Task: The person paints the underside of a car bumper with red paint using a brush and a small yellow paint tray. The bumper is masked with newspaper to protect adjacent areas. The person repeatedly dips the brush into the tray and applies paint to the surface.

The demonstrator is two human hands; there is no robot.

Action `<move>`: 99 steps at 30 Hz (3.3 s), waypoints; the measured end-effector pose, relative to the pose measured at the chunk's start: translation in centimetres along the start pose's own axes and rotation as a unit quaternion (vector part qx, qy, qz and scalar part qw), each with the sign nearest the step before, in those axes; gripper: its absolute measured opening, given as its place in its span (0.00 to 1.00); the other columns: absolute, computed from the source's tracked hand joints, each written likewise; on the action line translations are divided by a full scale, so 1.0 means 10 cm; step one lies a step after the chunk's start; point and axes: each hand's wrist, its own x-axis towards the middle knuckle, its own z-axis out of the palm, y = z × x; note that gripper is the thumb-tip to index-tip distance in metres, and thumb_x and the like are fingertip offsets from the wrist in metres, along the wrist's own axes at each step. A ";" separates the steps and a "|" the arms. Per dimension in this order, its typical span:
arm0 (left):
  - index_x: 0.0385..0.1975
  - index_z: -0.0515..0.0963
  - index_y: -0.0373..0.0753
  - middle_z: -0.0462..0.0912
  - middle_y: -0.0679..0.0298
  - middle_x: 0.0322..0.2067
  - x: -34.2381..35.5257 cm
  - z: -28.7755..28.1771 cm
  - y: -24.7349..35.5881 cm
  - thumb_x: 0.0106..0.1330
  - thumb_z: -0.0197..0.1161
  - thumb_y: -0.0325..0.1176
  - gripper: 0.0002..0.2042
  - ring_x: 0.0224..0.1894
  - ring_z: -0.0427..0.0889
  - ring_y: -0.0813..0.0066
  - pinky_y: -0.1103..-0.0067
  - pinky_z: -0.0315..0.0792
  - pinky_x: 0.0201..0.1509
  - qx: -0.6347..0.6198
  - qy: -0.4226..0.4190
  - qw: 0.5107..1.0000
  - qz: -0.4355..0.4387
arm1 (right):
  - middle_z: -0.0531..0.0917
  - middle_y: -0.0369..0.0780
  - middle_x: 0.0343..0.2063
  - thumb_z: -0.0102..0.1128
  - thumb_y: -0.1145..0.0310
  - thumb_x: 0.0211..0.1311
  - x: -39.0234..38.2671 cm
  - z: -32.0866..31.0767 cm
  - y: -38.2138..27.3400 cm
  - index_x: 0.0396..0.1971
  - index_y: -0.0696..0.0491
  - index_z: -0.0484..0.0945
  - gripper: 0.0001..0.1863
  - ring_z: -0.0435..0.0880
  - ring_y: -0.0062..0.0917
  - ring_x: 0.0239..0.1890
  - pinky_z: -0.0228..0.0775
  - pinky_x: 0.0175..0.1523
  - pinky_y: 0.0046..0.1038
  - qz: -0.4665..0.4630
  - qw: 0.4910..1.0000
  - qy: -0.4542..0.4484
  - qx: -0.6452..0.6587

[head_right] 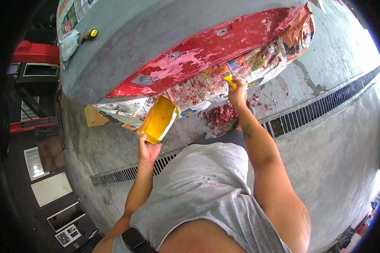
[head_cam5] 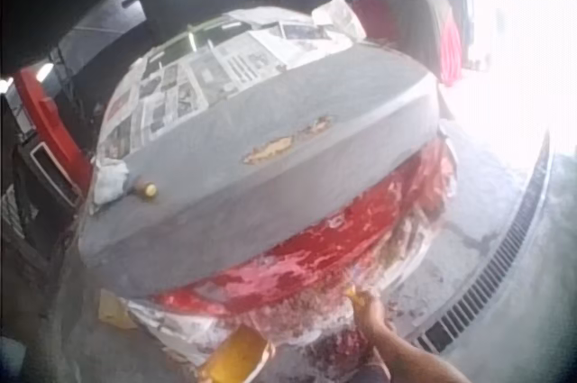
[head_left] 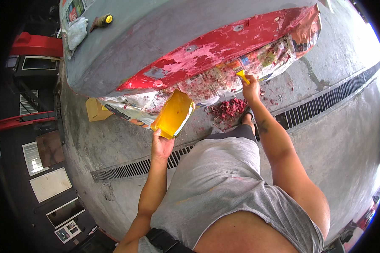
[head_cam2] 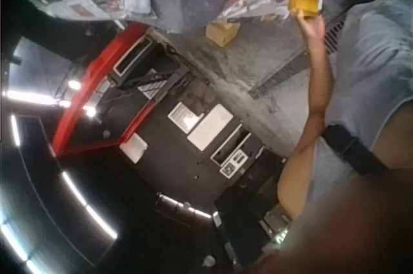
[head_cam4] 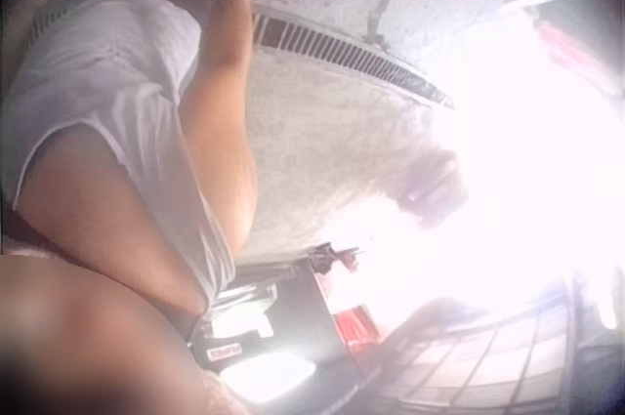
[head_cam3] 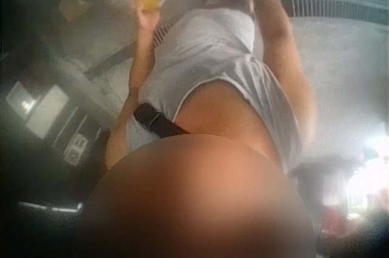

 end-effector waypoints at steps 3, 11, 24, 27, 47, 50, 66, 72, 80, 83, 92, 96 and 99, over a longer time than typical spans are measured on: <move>0.74 0.66 0.44 0.74 0.63 0.70 -0.01 -0.04 0.00 0.67 0.65 0.42 0.34 0.72 0.72 0.61 0.56 0.64 0.76 0.000 0.003 1.000 -0.006 | 0.89 0.52 0.43 0.67 0.58 0.66 0.01 0.01 -0.06 0.53 0.44 0.85 0.17 0.87 0.51 0.51 0.78 0.57 0.45 -0.047 0.998 -0.039 -0.021; 0.74 0.66 0.44 0.74 0.64 0.70 0.01 0.02 0.05 0.67 0.65 0.42 0.34 0.72 0.72 0.61 0.57 0.63 0.76 -0.010 -0.014 1.000 0.002 | 0.89 0.52 0.43 0.66 0.59 0.68 0.09 -0.15 -0.33 0.54 0.43 0.83 0.16 0.89 0.48 0.48 0.79 0.53 0.45 0.064 0.996 0.056 -0.037; 0.74 0.65 0.43 0.73 0.63 0.70 -0.14 -0.03 0.26 0.68 0.64 0.40 0.33 0.72 0.71 0.62 0.58 0.65 0.75 -0.009 -0.032 0.999 0.014 | 0.89 0.52 0.40 0.69 0.65 0.65 -0.90 1.38 -0.56 0.52 0.47 0.83 0.16 0.89 0.47 0.44 0.79 0.51 0.43 0.015 0.985 -0.137 0.103; 0.74 0.65 0.43 0.73 0.63 0.70 -0.17 -0.05 0.26 0.67 0.65 0.40 0.34 0.71 0.72 0.61 0.58 0.67 0.73 0.000 -0.038 0.999 0.033 | 0.89 0.51 0.42 0.69 0.66 0.65 -0.59 1.16 -0.31 0.52 0.49 0.83 0.17 0.89 0.46 0.45 0.79 0.51 0.42 -0.005 0.993 -0.047 0.109; 0.73 0.66 0.42 0.74 0.63 0.70 0.05 0.08 -0.04 0.68 0.64 0.39 0.33 0.72 0.72 0.63 0.58 0.65 0.76 -0.057 -0.053 0.997 0.007 | 0.89 0.51 0.46 0.67 0.60 0.65 -0.12 0.40 -0.14 0.53 0.44 0.82 0.17 0.88 0.48 0.51 0.78 0.56 0.44 0.006 1.000 -0.018 -0.020; 0.73 0.66 0.42 0.74 0.62 0.70 0.06 0.22 -0.18 0.68 0.63 0.40 0.32 0.71 0.72 0.62 0.58 0.65 0.76 -0.054 -0.053 0.997 0.026 | 0.90 0.49 0.43 0.66 0.58 0.65 0.39 -0.08 -0.07 0.53 0.41 0.83 0.17 0.89 0.47 0.50 0.78 0.56 0.44 0.036 0.999 0.024 -0.021; 0.71 0.69 0.41 0.76 0.62 0.68 0.38 1.57 -1.00 0.68 0.62 0.43 0.31 0.70 0.74 0.60 0.57 0.65 0.76 -0.080 -0.018 0.995 0.052 | 0.89 0.52 0.43 0.67 0.66 0.64 1.60 -1.12 0.46 0.51 0.51 0.81 0.16 0.89 0.48 0.47 0.79 0.54 0.43 -0.007 0.996 0.071 0.047; 0.72 0.68 0.41 0.75 0.61 0.69 0.41 1.81 -1.03 0.67 0.64 0.42 0.32 0.70 0.74 0.60 0.56 0.65 0.76 -0.062 -0.025 0.997 0.042 | 0.88 0.53 0.44 0.70 0.63 0.63 0.78 -0.56 0.07 0.50 0.47 0.83 0.16 0.88 0.48 0.50 0.79 0.56 0.43 -0.017 0.989 -0.136 0.048; 0.74 0.65 0.41 0.73 0.61 0.71 0.38 1.77 -0.86 0.66 0.64 0.41 0.35 0.72 0.71 0.59 0.56 0.63 0.77 -0.046 -0.021 0.998 0.030 | 0.90 0.46 0.49 0.72 0.59 0.63 1.73 -1.23 0.41 0.55 0.44 0.85 0.20 0.88 0.41 0.54 0.78 0.60 0.40 0.070 0.996 -0.039 0.025; 0.74 0.65 0.42 0.72 0.61 0.71 0.33 1.77 -0.83 0.65 0.65 0.41 0.36 0.73 0.70 0.59 0.56 0.63 0.78 -0.038 -0.035 0.998 0.026 | 0.90 0.47 0.46 0.70 0.60 0.64 2.10 -1.71 0.38 0.56 0.43 0.85 0.20 0.89 0.42 0.51 0.79 0.57 0.40 0.079 0.997 -0.012 0.021; 0.75 0.63 0.41 0.72 0.60 0.71 0.33 1.84 -0.79 0.65 0.65 0.40 0.36 0.73 0.70 0.58 0.57 0.62 0.79 -0.038 -0.055 0.997 0.038 | 0.89 0.53 0.47 0.70 0.62 0.62 1.93 -1.99 0.06 0.55 0.45 0.83 0.20 0.88 0.50 0.51 0.78 0.56 0.45 0.008 0.997 0.078 -0.027; 0.74 0.64 0.41 0.72 0.60 0.71 0.33 1.83 -0.81 0.66 0.64 0.40 0.36 0.73 0.70 0.59 0.56 0.62 0.78 -0.048 -0.046 0.997 0.036 | 0.88 0.52 0.47 0.65 0.67 0.66 1.52 -1.62 -0.03 0.55 0.45 0.81 0.18 0.87 0.51 0.51 0.79 0.55 0.48 0.023 0.999 0.043 -0.011; 0.74 0.64 0.41 0.72 0.60 0.71 0.33 1.79 -0.85 0.66 0.64 0.40 0.35 0.72 0.71 0.59 0.56 0.63 0.77 -0.059 -0.052 0.997 0.028 | 0.88 0.51 0.47 0.64 0.67 0.66 1.05 -1.28 -0.11 0.57 0.42 0.79 0.19 0.87 0.53 0.51 0.78 0.55 0.49 -0.055 0.996 0.063 -0.003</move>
